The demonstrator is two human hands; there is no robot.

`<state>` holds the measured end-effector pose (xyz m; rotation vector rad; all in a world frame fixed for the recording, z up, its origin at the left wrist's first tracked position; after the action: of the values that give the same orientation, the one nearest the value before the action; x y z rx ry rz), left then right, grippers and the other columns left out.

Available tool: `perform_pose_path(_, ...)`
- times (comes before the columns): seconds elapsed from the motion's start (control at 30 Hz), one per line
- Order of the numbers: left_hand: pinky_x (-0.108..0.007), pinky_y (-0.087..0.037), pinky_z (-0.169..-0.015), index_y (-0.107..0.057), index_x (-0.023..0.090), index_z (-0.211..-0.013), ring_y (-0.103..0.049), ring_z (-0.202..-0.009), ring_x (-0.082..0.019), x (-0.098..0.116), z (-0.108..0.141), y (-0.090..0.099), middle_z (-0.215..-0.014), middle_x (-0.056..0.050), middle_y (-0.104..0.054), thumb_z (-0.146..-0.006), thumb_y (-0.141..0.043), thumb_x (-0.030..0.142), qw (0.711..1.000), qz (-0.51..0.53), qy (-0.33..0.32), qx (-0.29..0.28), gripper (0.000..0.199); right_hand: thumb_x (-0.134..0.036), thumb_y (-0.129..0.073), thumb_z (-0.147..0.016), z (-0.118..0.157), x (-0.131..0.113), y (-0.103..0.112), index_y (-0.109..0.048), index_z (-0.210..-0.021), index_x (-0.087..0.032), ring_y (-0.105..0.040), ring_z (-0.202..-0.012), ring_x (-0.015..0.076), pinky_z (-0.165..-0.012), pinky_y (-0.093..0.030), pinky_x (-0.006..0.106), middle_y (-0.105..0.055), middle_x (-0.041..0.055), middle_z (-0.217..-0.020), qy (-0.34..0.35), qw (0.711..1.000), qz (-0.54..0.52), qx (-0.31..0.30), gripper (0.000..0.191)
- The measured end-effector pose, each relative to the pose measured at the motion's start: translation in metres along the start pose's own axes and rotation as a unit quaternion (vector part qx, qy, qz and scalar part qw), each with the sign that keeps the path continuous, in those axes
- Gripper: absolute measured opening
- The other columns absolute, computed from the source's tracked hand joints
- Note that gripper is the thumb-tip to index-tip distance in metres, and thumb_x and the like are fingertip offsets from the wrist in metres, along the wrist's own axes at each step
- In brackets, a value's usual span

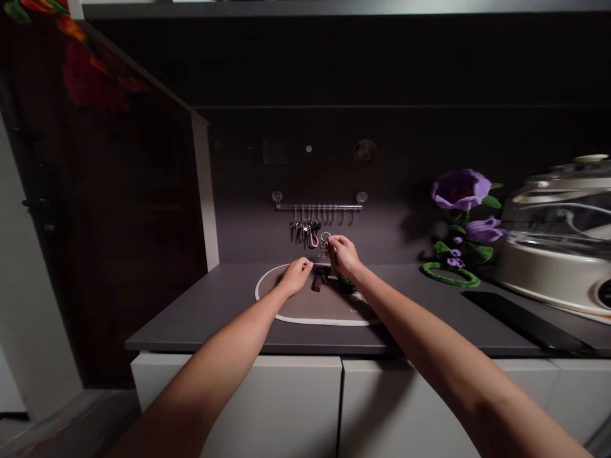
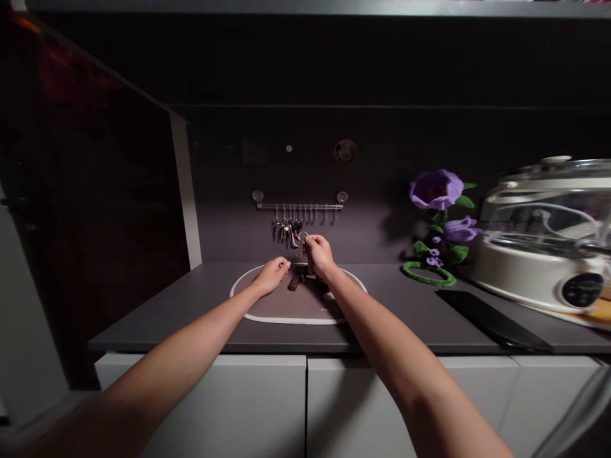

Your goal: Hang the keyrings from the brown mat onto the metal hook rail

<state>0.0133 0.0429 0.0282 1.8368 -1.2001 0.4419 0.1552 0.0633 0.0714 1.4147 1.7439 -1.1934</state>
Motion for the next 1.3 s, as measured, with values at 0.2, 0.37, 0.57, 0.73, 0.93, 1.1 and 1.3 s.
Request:
perform_pose_path(0.2, -0.022, -0.037, -0.058, -0.053, 0.016, -0.068, -0.048, -0.057, -0.011, 0.005, 0.000, 0.000, -0.059, 0.001, -0.053, -0.082, -0.042, 0.025, 0.999, -0.034, -0.018, -0.001, 0.020, -0.028, -0.058, -0.064, -0.032, -0.014, -0.005, -0.049, -0.070, -0.018, -0.048, -0.056, 0.0083, -0.053, -0.044, 0.021, -0.051, -0.0033, -0.062, 0.031, 0.998, 0.027, 0.054, 0.014)
perform_pose_path(0.37, -0.023, -0.037, -0.059, -0.054, 0.016, -0.071, -0.049, -0.057, -0.011, 0.001, 0.000, -0.001, -0.060, 0.001, -0.054, -0.083, -0.041, 0.027, 0.999, -0.038, -0.019, -0.002, 0.021, -0.023, -0.054, -0.068, -0.057, -0.021, -0.012, -0.049, -0.069, -0.017, -0.045, -0.052, 0.0074, -0.047, -0.041, 0.020, -0.048, -0.0035, -0.060, 0.056, 0.994, 0.039, 0.079, 0.008)
perform_pose_path(0.57, -0.022, -0.037, -0.058, -0.051, 0.016, -0.070, -0.048, -0.057, -0.010, -0.004, -0.002, -0.003, -0.062, 0.001, -0.054, -0.083, -0.039, 0.028, 1.000, -0.024, -0.017, -0.007, 0.021, -0.018, -0.052, -0.069, -0.072, -0.016, -0.013, -0.049, -0.068, -0.018, -0.045, -0.048, 0.0082, -0.049, -0.044, 0.023, -0.050, -0.0028, -0.059, 0.035, 0.991, 0.041, 0.125, 0.003)
perform_pose_path(0.73, -0.022, -0.038, -0.058, -0.051, 0.016, -0.069, -0.048, -0.057, -0.010, -0.009, -0.004, -0.004, -0.062, 0.001, -0.054, -0.083, -0.040, 0.028, 1.000, -0.014, -0.012, -0.006, 0.021, -0.018, -0.050, -0.070, -0.078, -0.011, -0.013, -0.050, -0.069, -0.018, -0.045, -0.047, 0.0083, -0.049, -0.045, 0.023, -0.049, -0.0027, -0.056, 0.029, 0.990, 0.038, 0.132, 0.001)
perform_pose_path(0.93, -0.022, -0.038, -0.057, -0.051, 0.017, -0.069, -0.049, -0.059, -0.010, -0.008, -0.003, -0.003, -0.063, 0.000, -0.055, -0.082, -0.041, 0.027, 1.000, -0.006, -0.001, -0.007, 0.020, -0.017, -0.050, -0.072, -0.083, -0.005, -0.012, -0.053, -0.073, -0.017, -0.046, -0.048, 0.0087, -0.048, -0.045, 0.022, -0.048, -0.0026, -0.053, 0.009, 0.990, 0.032, 0.138, 0.004)
perform_pose_path(1.1, -0.022, -0.038, -0.057, -0.051, 0.016, -0.069, -0.049, -0.058, -0.010, -0.010, -0.004, -0.004, -0.062, 0.000, -0.054, -0.082, -0.041, 0.026, 1.000, -0.004, 0.002, -0.009, 0.019, -0.015, -0.050, -0.072, -0.083, 0.002, -0.008, -0.053, -0.072, -0.017, -0.047, -0.046, 0.0089, -0.049, -0.046, 0.024, -0.048, -0.0030, -0.054, -0.008, 0.988, 0.027, 0.149, 0.003)
perform_pose_path(1.3, -0.022, -0.038, -0.059, -0.051, 0.016, -0.070, -0.049, -0.058, -0.010, -0.014, -0.005, -0.003, -0.064, 0.000, -0.055, -0.082, -0.041, 0.027, 1.000, -0.005, 0.002, -0.006, 0.019, -0.016, -0.051, -0.072, -0.082, 0.011, -0.004, -0.053, -0.071, -0.017, -0.046, -0.045, 0.0091, -0.048, -0.044, 0.023, -0.047, -0.0037, -0.051, -0.007, 0.990, 0.035, 0.137, 0.003)
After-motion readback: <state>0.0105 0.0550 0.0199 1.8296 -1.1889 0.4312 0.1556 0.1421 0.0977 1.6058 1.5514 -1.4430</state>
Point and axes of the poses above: each hand's wrist, its own z-axis away from the middle knuckle, its own y-axis out of the back of the hand, x = y × z, the point moved 6 cm from there along -z, towards the middle knuckle
